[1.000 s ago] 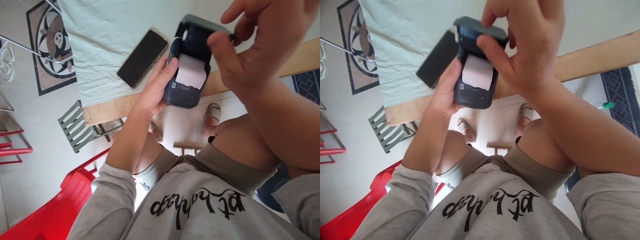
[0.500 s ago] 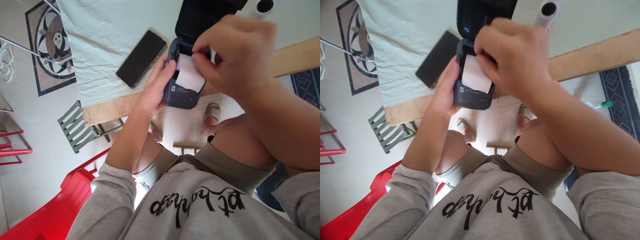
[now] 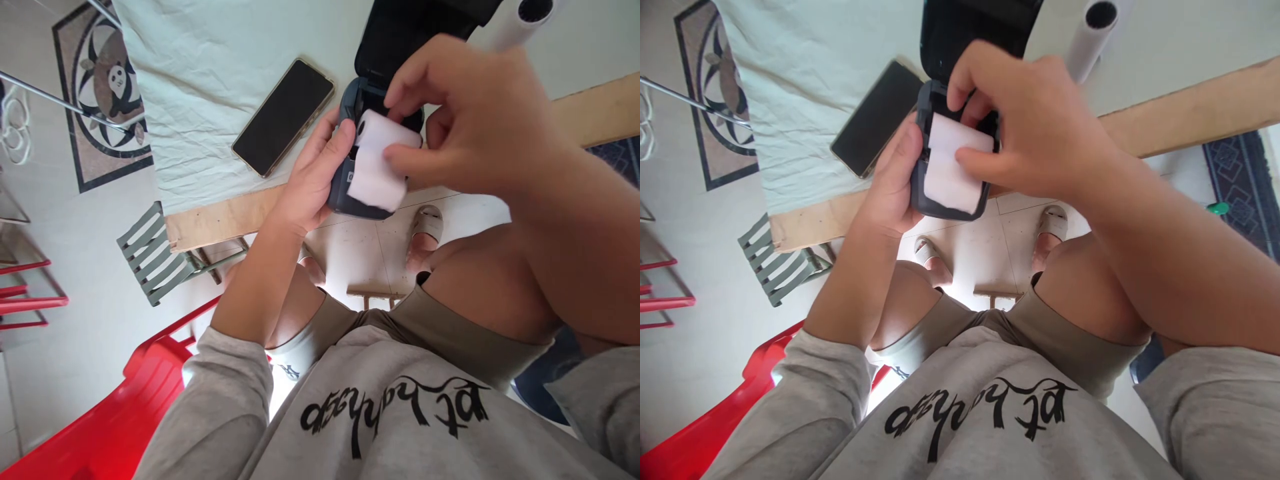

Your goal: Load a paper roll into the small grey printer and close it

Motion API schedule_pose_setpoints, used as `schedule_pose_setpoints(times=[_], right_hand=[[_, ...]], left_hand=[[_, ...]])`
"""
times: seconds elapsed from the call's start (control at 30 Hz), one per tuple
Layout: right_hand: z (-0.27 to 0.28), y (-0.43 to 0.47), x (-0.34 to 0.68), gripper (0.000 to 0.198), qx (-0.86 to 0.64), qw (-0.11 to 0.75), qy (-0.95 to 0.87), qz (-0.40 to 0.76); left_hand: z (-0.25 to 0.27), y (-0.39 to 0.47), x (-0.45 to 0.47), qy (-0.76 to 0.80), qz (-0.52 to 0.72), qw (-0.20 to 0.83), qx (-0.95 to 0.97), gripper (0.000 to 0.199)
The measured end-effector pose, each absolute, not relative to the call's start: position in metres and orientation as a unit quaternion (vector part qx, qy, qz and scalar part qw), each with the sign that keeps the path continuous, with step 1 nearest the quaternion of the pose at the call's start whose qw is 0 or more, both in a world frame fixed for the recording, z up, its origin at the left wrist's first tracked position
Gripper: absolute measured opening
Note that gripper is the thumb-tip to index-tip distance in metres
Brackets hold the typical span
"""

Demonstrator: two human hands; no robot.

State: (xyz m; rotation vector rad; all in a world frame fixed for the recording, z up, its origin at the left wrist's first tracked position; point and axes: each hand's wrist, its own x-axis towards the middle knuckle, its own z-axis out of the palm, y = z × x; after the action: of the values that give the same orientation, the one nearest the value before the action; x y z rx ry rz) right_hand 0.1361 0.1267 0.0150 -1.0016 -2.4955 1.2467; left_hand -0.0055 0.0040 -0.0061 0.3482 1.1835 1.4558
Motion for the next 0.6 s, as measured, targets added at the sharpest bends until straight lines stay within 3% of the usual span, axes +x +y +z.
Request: schedule_pose_setpoints(times=[0.13, 0.27, 0.43, 0.6], right_hand=[[0.01, 0.138, 0.142, 0.061, -0.335, 0.222, -0.722, 0.563], [-0.003, 0.146, 0.144, 0.091, -0.387, 0.212, -0.642, 0.626], [-0.013, 0.143, 0.157, 0.044, -0.411, 0.216, -0.716, 0.521], [-0.029, 0.155, 0.168, 0.048, -0.378, 0.16, -0.845, 0.342]], left_hand=[[0.001, 0.005, -0.007, 0.514, 0.618, 0.583, 0.122, 0.016], [0.0, 0.01, -0.011, 0.514, 0.617, 0.59, 0.08, 0.012], [-0.002, 0.013, -0.01, 0.525, 0.618, 0.582, 0.064, 0.005], [-0.002, 0.011, -0.007, 0.515, 0.624, 0.582, 0.08, 0.01]])
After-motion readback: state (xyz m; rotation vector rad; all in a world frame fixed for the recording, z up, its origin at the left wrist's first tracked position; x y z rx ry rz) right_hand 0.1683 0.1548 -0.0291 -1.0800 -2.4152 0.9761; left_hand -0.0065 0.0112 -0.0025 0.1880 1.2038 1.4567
